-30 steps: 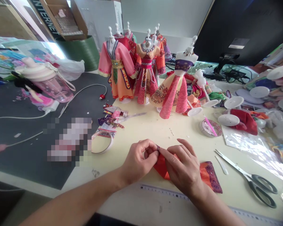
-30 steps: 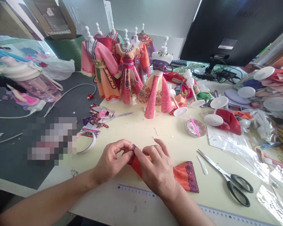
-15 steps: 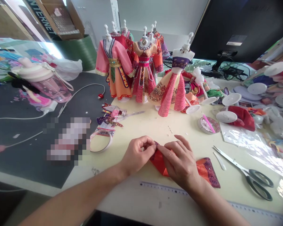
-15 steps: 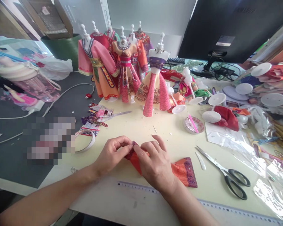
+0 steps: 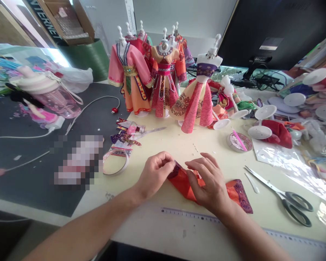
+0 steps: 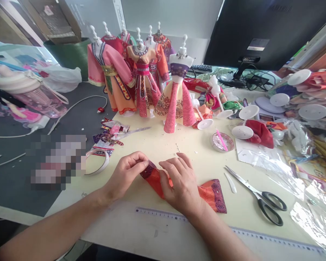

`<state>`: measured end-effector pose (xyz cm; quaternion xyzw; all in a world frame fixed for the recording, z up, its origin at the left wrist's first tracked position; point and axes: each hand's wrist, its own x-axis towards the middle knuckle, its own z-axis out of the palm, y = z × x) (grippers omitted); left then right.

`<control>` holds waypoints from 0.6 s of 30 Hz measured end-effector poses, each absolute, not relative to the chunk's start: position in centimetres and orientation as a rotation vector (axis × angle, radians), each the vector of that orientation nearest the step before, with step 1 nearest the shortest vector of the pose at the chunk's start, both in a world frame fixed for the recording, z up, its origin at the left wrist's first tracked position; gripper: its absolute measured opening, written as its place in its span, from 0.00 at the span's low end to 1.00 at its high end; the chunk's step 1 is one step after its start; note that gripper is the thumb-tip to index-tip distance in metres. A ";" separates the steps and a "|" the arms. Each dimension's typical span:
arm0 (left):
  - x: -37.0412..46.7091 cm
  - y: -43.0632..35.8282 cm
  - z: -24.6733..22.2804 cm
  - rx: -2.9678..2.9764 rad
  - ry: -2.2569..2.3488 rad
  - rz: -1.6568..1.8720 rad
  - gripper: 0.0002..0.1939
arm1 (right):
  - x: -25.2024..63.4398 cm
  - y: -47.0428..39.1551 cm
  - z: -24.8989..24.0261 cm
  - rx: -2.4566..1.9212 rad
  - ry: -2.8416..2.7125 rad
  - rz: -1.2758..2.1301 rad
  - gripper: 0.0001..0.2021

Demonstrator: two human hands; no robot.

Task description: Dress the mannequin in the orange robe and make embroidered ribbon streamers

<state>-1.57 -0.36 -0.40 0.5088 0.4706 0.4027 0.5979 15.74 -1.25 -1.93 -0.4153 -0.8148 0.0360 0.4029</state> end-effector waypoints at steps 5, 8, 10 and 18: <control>-1.6 -0.3 -0.4 1.178 1.132 0.948 0.09 | 15.8 -1.4 -1.7 -1.066 -2.081 0.185 0.10; -1.6 -0.2 -0.3 1.171 1.144 0.955 0.09 | 15.7 -1.4 -1.7 -1.082 -2.113 0.190 0.10; -1.6 -0.2 -0.4 1.172 1.146 0.959 0.08 | 15.6 -1.3 -1.7 -1.088 -2.118 0.176 0.09; -1.5 -0.3 -0.4 1.149 1.132 0.990 0.09 | 15.5 -1.2 -2.0 -1.103 -2.103 0.139 0.09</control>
